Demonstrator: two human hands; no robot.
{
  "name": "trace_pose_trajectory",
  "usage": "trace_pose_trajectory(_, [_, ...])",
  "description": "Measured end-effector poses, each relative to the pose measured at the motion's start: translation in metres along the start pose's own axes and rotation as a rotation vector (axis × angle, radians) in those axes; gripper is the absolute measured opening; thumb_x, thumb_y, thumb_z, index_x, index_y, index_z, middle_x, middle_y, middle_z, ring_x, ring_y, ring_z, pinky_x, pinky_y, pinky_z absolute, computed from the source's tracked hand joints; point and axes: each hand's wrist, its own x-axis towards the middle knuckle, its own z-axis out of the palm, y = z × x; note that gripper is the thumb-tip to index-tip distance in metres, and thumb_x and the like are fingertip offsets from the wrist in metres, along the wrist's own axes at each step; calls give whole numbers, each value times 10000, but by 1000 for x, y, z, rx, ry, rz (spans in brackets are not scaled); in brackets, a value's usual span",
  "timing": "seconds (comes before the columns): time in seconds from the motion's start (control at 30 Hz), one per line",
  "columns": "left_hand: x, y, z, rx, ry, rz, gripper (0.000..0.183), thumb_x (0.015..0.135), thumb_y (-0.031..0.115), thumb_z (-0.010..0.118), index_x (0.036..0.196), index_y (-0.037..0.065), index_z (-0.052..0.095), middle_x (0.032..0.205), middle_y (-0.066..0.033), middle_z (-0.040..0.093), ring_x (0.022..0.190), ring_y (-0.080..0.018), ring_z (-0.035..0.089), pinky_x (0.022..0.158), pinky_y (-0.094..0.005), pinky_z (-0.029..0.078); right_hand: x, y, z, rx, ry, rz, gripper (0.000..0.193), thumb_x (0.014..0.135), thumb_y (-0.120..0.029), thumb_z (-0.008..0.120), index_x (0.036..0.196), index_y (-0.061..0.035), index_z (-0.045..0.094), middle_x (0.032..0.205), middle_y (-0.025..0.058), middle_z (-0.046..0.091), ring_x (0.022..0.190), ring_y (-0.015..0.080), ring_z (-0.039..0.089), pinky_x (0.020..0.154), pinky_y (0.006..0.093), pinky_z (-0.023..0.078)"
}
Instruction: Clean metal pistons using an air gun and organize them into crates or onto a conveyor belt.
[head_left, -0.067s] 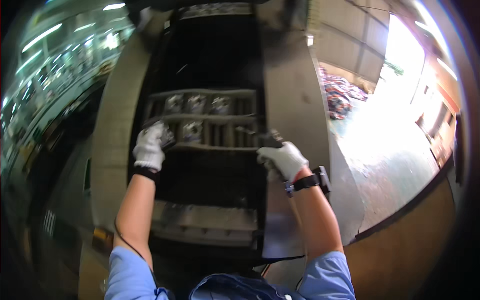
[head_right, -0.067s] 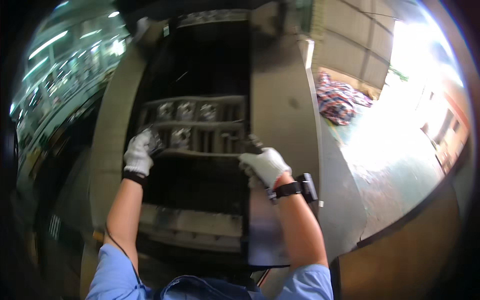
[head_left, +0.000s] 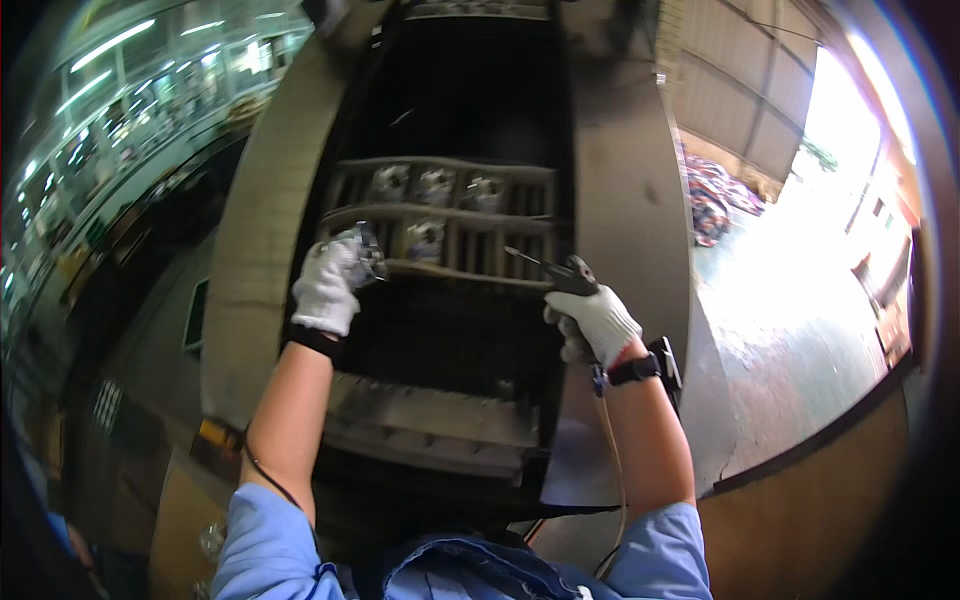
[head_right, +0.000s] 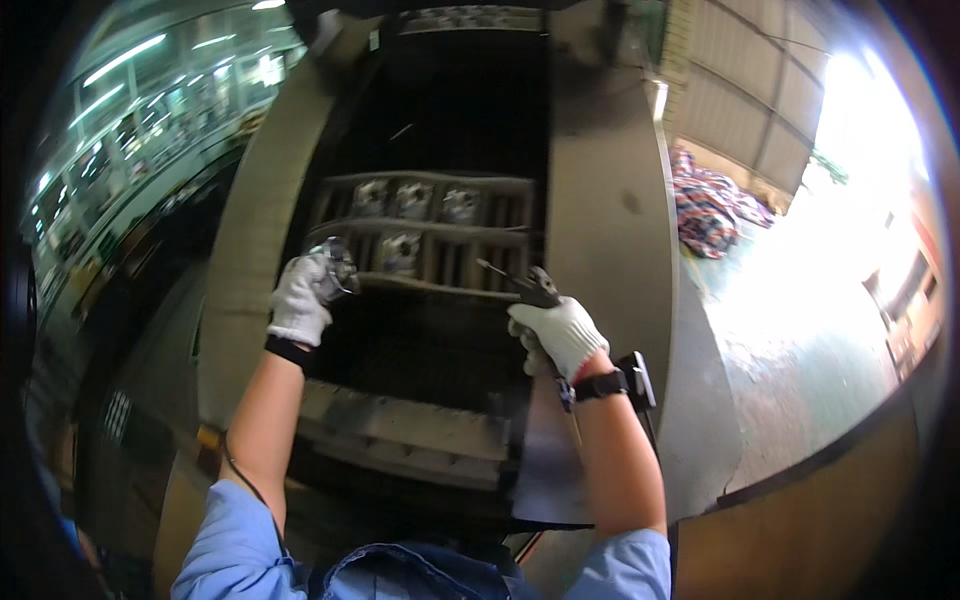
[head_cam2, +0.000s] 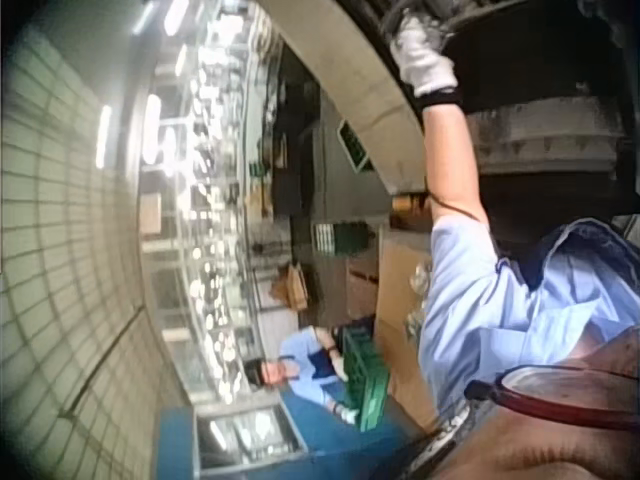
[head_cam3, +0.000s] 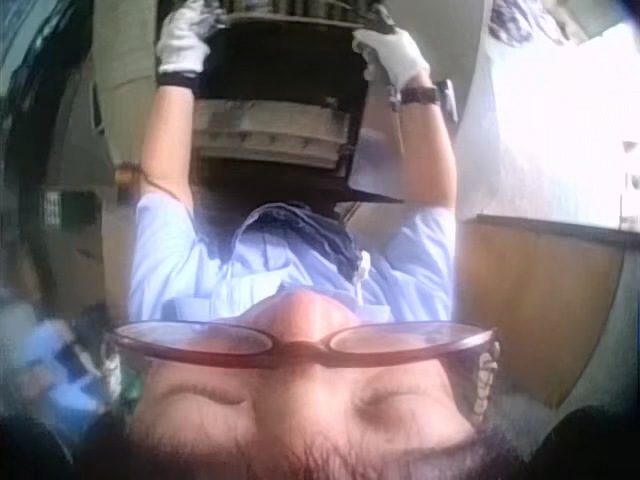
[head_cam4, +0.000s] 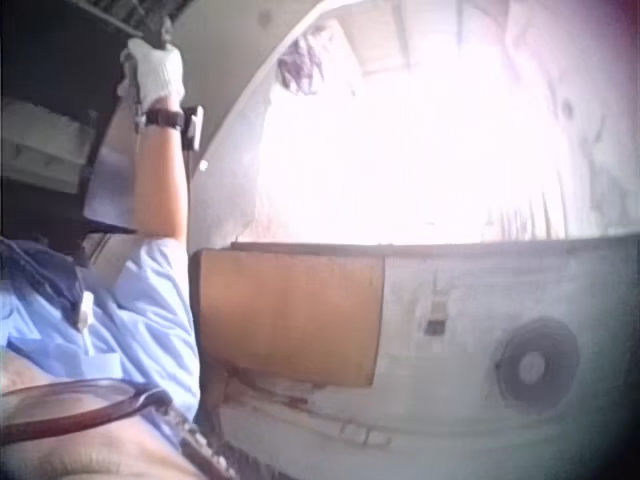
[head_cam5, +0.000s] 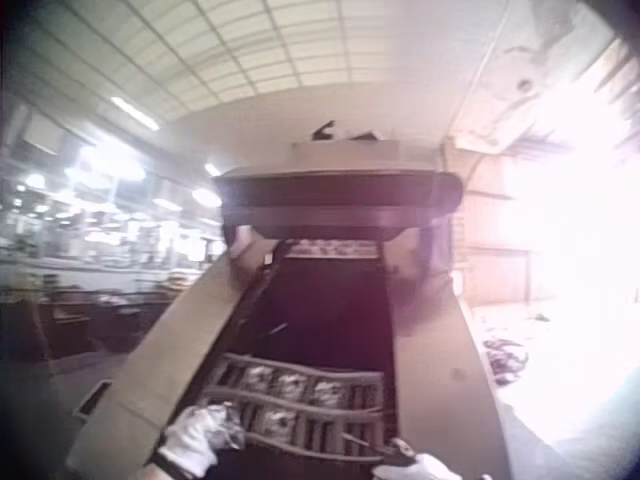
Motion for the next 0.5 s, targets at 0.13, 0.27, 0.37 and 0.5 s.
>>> trace_pose_trajectory(0.13, [-56, 40, -53, -818, 9, -487, 391, 718, 130, 660, 1095, 41, 606, 1028, -123, 704, 869, -235, 719, 794, -394, 619, -59, 27, 75, -57, -267, -67, 154, 875, -183, 718, 813, -55, 659, 607, 2, 586, 417, 83, 504, 397, 253, 409])
trace_pose_trajectory(0.27, [-108, 72, -92, -754, 90, -515, 344, 741, 73, 669, 1061, 60, 542, 999, -91, 673, 849, -216, 709, 758, -375, 632, -92, 58, 127, 20, -474, 29, 151, 879, -182, 740, 853, -67, 646, 588, -6, 571, 411, 83, 519, 385, 236, 410])
trace_pose_trajectory(0.37, [-138, 67, -120, -632, 61, -525, 340, 765, 8, 617, 1097, 43, 554, 1038, -117, 679, 852, -218, 706, 747, -377, 634, -97, 84, 161, -35, -563, 68, 179, 880, -201, 740, 835, -43, 670, 568, -2, 554, 400, 85, 504, 388, 247, 429])
trace_pose_trajectory(0.5, [-179, 64, -164, -531, 67, -483, 338, 810, 19, 632, 1145, 10, 588, 1027, -124, 691, 857, -215, 708, 711, -364, 632, -111, 105, 209, -99, -673, 139, 175, 857, -153, 692, 796, 4, 644, 528, -3, 505, 365, 76, 457, 372, 244, 439])
